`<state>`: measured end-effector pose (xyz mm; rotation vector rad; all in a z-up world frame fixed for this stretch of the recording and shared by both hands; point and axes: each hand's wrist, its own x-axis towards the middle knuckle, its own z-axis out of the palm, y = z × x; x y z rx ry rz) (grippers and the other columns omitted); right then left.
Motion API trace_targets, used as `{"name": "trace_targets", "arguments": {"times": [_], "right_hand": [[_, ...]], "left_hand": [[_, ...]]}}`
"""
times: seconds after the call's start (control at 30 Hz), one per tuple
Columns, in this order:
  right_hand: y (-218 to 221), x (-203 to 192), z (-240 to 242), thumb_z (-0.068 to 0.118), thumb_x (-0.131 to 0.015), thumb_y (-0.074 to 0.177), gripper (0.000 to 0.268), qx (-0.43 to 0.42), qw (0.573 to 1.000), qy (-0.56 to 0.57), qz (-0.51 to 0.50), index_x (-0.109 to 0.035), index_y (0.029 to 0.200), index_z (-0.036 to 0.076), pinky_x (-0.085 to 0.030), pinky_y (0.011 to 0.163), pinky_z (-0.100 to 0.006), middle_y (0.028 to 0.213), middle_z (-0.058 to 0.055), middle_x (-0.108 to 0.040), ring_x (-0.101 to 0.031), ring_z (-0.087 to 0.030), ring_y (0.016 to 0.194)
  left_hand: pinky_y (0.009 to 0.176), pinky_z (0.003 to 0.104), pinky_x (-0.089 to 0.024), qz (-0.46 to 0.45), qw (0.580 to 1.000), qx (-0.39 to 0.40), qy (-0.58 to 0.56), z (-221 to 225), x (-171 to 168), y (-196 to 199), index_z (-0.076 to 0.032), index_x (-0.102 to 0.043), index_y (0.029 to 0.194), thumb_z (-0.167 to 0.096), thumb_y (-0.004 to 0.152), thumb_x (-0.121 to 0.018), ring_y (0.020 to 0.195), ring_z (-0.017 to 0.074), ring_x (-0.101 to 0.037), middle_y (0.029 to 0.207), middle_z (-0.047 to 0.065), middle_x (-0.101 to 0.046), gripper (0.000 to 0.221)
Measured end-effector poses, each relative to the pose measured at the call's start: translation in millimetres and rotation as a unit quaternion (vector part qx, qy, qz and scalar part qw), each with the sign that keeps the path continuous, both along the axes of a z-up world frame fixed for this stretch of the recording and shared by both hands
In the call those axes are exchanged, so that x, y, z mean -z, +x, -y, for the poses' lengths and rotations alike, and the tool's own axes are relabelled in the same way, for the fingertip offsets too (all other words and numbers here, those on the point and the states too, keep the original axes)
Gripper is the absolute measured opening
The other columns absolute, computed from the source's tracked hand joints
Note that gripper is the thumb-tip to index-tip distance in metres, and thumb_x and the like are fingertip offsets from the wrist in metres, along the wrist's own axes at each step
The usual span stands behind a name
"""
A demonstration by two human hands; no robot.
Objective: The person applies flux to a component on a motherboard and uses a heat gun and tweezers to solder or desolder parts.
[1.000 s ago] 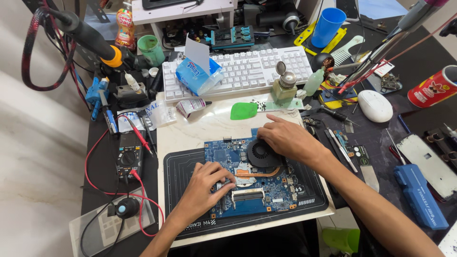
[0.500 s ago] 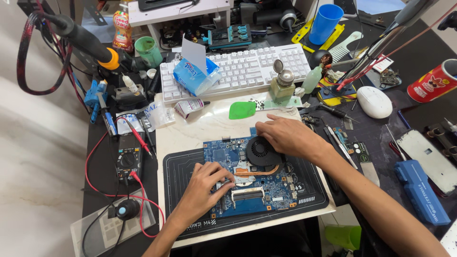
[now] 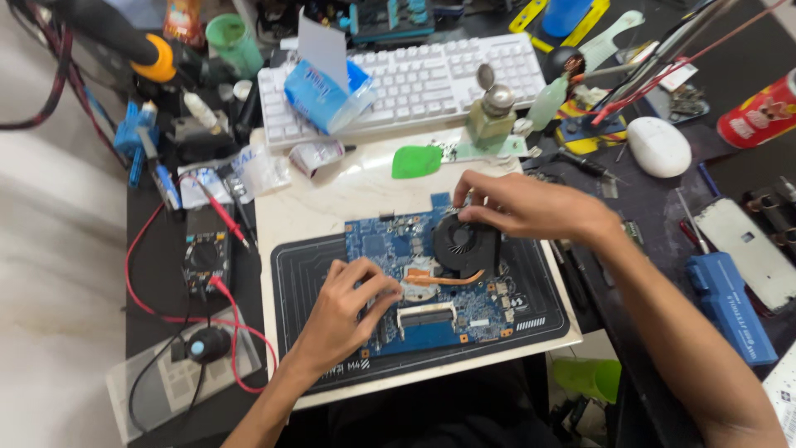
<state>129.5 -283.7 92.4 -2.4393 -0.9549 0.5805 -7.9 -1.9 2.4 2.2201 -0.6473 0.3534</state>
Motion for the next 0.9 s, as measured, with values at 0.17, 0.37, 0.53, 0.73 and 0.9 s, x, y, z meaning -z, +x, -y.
{"name": "trace_targets", "arguments": {"times": [0.17,0.37,0.53,0.73,0.9], "right_hand": [[-5,-23,2,0.033,-0.076,0.082,0.051,-0.059,0.998,0.036,-0.012,-0.059,0.124,0.008,-0.060,0.082,-0.039,0.111,-0.007,-0.073,-0.073,-0.023,0.100],[-30,-60,5,0.019,-0.080,0.078,0.040,0.009,0.990,0.102,0.092,-0.069,0.114,0.007,-0.059,0.073,-0.032,0.100,-0.005,-0.075,-0.073,-0.018,0.089],[-57,-81,18,0.014,-0.081,0.080,0.036,0.026,0.962,0.054,0.266,-0.070,0.114,0.007,-0.054,0.068,-0.035,0.097,-0.007,-0.067,-0.067,-0.021,0.083],[-97,-89,75,0.013,-0.085,0.082,0.038,0.127,0.895,-0.046,0.425,-0.070,0.116,0.005,-0.053,0.065,-0.036,0.091,-0.010,-0.061,-0.062,-0.023,0.078],[-126,-65,137,0.015,-0.085,0.092,0.032,0.194,0.816,-0.127,0.529,-0.067,0.115,0.004,-0.050,0.063,-0.035,0.093,-0.009,-0.059,-0.060,-0.022,0.078]], "left_hand": [[0.078,0.035,-0.043,0.049,0.998,-0.010,-0.042,1,-2,-3,-0.013,-0.073,0.097,-0.014,0.087,-0.080,0.085,0.0188,-0.055,0.094,0.001,-0.061,0.013],[0.079,0.035,-0.050,0.134,0.985,-0.058,-0.088,-2,0,-8,-0.012,-0.070,0.116,-0.003,0.090,-0.078,0.094,0.0217,-0.059,0.105,0.007,-0.057,0.029],[0.082,0.034,-0.055,0.125,0.979,-0.069,-0.148,-2,2,-6,-0.010,-0.060,0.133,0.002,0.096,-0.072,0.095,0.0202,-0.064,0.117,0.012,-0.054,0.041],[0.081,0.034,-0.057,0.095,0.987,-0.049,-0.124,3,0,-5,-0.009,-0.063,0.131,0.004,0.094,-0.071,0.095,0.0214,-0.066,0.114,0.011,-0.056,0.040],[0.073,0.033,-0.056,0.065,0.993,-0.041,-0.085,15,-3,-6,-0.009,-0.068,0.121,0.004,0.090,-0.073,0.087,0.0199,-0.066,0.108,0.012,-0.059,0.034]]}}
